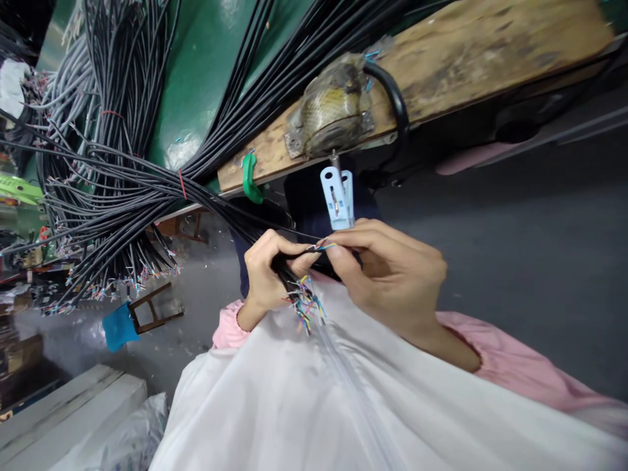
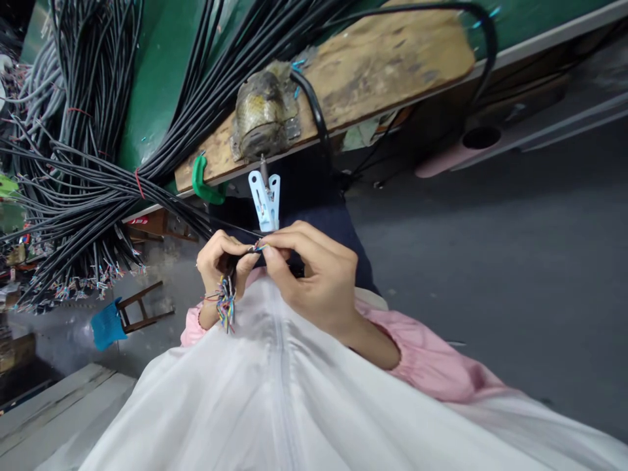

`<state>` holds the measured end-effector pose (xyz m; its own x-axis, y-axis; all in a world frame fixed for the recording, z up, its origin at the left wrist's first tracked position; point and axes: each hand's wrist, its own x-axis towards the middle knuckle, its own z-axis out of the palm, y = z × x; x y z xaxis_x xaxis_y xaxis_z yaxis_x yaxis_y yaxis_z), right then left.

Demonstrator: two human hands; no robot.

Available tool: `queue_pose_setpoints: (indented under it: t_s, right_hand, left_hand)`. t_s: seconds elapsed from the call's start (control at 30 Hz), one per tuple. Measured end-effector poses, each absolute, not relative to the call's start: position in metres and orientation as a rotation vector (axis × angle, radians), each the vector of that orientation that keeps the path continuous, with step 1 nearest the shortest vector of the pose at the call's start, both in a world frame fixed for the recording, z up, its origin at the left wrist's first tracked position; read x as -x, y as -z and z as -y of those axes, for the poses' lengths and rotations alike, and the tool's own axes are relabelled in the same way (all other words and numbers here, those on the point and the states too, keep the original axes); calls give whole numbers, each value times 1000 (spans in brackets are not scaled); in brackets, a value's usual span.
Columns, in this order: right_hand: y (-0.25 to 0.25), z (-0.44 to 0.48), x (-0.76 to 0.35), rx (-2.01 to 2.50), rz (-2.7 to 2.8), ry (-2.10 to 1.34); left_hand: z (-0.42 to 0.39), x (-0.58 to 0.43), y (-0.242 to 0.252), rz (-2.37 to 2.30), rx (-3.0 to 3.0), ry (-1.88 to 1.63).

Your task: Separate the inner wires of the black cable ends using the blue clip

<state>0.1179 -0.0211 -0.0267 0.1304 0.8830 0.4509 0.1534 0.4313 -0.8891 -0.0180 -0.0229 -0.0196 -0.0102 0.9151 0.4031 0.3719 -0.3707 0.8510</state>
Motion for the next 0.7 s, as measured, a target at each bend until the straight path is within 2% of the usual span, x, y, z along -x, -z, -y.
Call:
queue_pose_setpoints:
  t_s: [0.13, 0.23, 0.5, 0.57, 0.7]
  right_hand:
    - [28, 21, -110, 1011, 1335, -584]
    - [26, 22, -109, 1029, 1301, -665]
    - [26, 20, -123, 990, 846, -1632]
    - [27, 19, -125, 1033, 863, -1575]
    - [26, 15, -125, 1149, 1176, -1078]
  left_hand:
    - [24, 13, 17, -1438, -1652, -1376]
    - [24, 13, 15, -1468, -1594, -1378]
    - [23, 10, 26, -1401, -1632, -1439]
    - [22, 7, 29, -1411, -1640, -1444]
    - [20, 7, 27, -1463, -1666, -1417]
